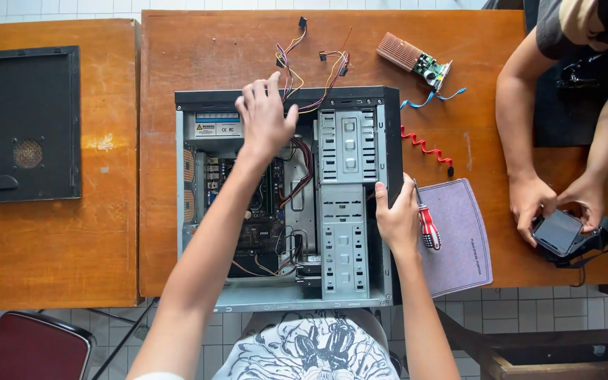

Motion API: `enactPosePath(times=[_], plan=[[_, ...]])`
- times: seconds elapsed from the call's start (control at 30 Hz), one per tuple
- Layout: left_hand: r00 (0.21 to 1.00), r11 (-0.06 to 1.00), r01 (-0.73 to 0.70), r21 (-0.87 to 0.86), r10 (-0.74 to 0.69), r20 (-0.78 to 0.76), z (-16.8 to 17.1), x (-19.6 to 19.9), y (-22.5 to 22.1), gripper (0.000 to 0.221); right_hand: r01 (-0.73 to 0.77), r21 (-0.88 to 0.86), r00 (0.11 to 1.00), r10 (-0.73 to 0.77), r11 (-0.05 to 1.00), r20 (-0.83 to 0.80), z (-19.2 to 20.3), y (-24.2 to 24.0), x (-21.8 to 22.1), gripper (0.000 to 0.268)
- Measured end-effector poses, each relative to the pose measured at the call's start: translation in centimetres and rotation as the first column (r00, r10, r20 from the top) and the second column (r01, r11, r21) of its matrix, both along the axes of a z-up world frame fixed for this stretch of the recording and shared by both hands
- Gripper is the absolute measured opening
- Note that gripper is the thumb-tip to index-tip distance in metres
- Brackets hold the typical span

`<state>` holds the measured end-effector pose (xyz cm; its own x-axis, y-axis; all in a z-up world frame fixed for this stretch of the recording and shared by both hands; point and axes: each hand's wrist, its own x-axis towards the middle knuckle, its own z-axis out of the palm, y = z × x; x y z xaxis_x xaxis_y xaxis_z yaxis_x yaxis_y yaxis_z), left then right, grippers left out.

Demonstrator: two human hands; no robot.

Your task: Connecting internal power cables and using a screwdriver to work on a desktop computer's hardware.

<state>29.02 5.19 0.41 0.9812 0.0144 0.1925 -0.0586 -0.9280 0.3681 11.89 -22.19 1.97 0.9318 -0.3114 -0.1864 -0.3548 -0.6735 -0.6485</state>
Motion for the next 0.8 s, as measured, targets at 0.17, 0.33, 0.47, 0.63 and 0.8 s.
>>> enactPosePath(times=[0.17,0.33,0.47,0.63,0.8], plan=[[0.955,0.968,0.000,-0.249,-0.073,-0.287,-0.4,6.2,0.3,0.052,-0.019,0.034,1.000,0.018,0.999,0.019,0.4,0.2,0.2,0.068],[0.927,0.719,-0.245,-0.651,-0.024,-0.374,1.3,9.5,1.0,0.051,-0.033,0.038,0.999,0.032,0.999,0.027,0.5,0.2,0.4,0.069],[0.942,-0.026,-0.334,-0.942,-0.042,-0.333,6.2,10.2,3.1,0.071,-0.008,0.059,1.000,0.008,0.998,-0.005,0.4,0.4,0.3,0.069],[0.969,0.006,-0.237,-0.972,0.074,-0.236,10.5,9.0,9.0,0.032,-0.018,0.066,0.999,0.021,0.998,-0.041,1.0,0.3,0.4,0.072],[0.980,-0.006,0.008,-1.000,0.201,0.006,17.8,0.2,12.4,0.087,-0.013,0.081,1.000,0.015,0.997,-0.023,0.6,0.2,0.4,0.071]])
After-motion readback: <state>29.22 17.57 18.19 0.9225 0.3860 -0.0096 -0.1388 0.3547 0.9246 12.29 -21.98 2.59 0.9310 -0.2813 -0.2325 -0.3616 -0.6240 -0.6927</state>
